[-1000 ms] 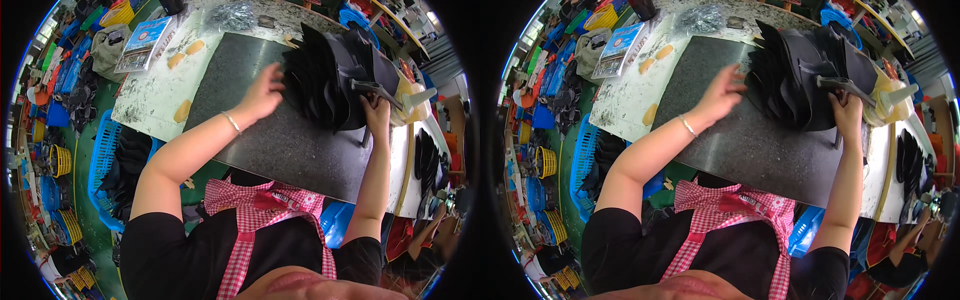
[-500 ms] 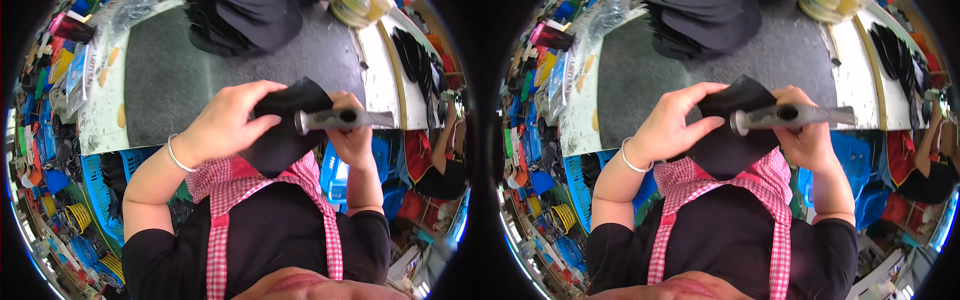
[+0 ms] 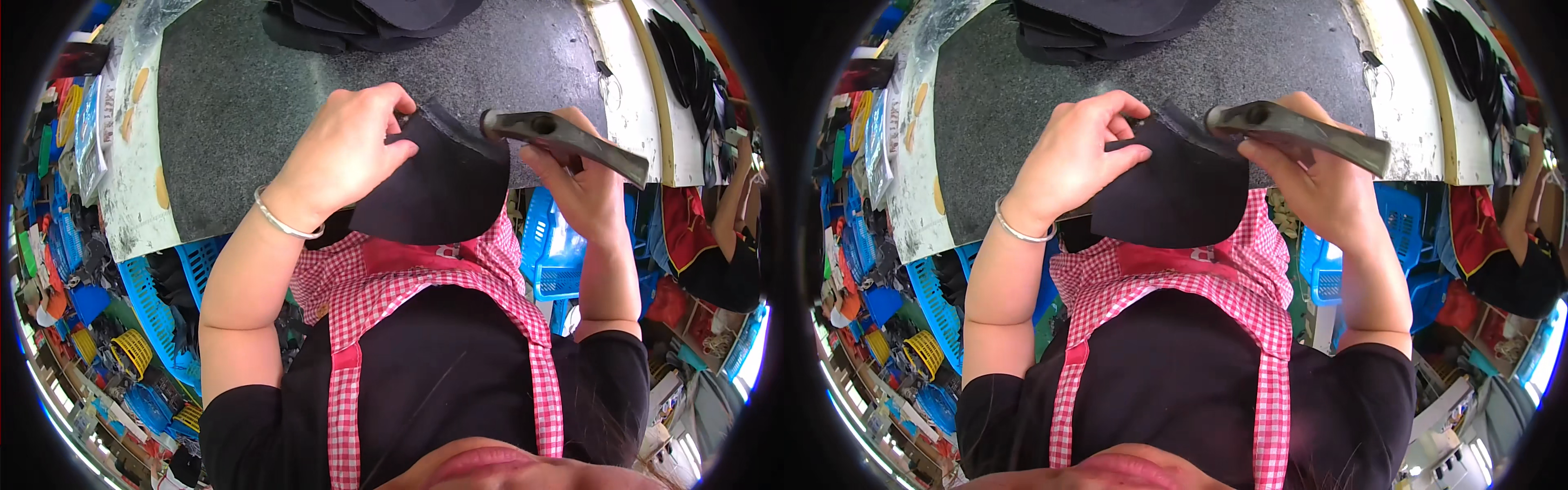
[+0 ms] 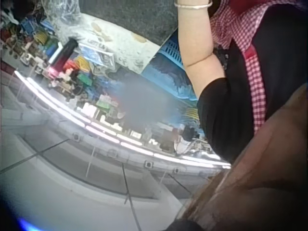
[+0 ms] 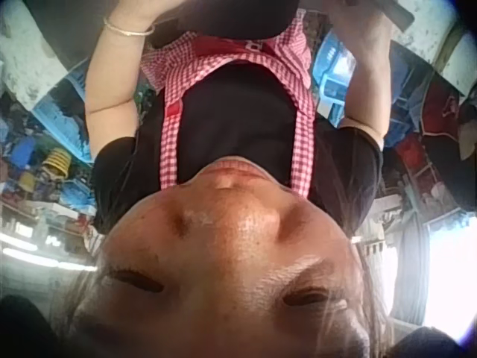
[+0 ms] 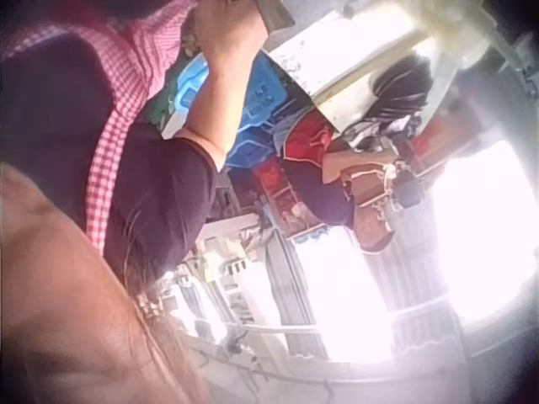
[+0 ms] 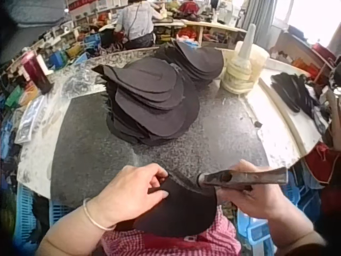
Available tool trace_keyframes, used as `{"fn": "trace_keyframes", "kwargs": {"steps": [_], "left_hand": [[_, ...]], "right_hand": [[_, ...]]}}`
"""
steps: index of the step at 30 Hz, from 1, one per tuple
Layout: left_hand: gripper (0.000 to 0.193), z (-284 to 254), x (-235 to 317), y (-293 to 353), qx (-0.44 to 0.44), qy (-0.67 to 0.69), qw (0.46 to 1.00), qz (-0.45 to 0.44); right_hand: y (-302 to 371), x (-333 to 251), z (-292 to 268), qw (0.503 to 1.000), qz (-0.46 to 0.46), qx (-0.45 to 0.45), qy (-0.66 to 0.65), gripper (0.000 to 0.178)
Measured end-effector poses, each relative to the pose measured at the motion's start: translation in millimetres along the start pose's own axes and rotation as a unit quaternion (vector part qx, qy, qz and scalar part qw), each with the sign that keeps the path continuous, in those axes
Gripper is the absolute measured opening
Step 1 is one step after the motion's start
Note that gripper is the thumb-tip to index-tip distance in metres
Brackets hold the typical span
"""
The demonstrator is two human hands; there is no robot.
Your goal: The person uses a curved metal tool to trim the edges of black fabric pieces on a work table. They repeatedly pick up pieces, run the tool along the edges to remove excess material, and place the trimmed pieces back on the table.
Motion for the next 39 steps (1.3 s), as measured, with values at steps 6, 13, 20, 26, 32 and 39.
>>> {"fn": "trace_keyframes", "kwargs": {"steps": [6,13,20,26,32,39], "left_hand": [[0.049,3,-28,35,0.032,0.086,0.990,-0.109],[0.073,2,38,29,0.134,-0.145,0.967,0.158],[0.042,22,20,3,0.057,-0.078,0.991,0.094],[0.032,21,11,10,0.121,0.007,0.988,0.099],[0.038,17,12,14,0.146,0.013,0.980,0.137],[0.031,23,12,20,0.195,-0.013,0.962,0.190]], "right_hand": [[-4,-8,21,0.995,0.016,-0.090,0.030,0.019],[-6,-14,35,0.985,-0.066,-0.094,0.126,0.023],[-2,-8,35,0.992,-0.066,-0.082,0.075,0.020],[-20,-7,30,0.995,-0.064,-0.055,0.062,0.017],[-33,-8,41,0.975,-0.094,-0.130,0.157,0.017],[-36,-8,42,0.967,-0.081,-0.153,0.185,0.016]]}}
Point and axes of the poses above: each hand's wrist, its own y-axis away from the middle knuckle, its own z-axis out of the palm, x = y × z, the point moved 8 cm from there along -y, towards the middle knuckle, and after that the axes turned 15 degrees about -z, right-handed, at the moved point
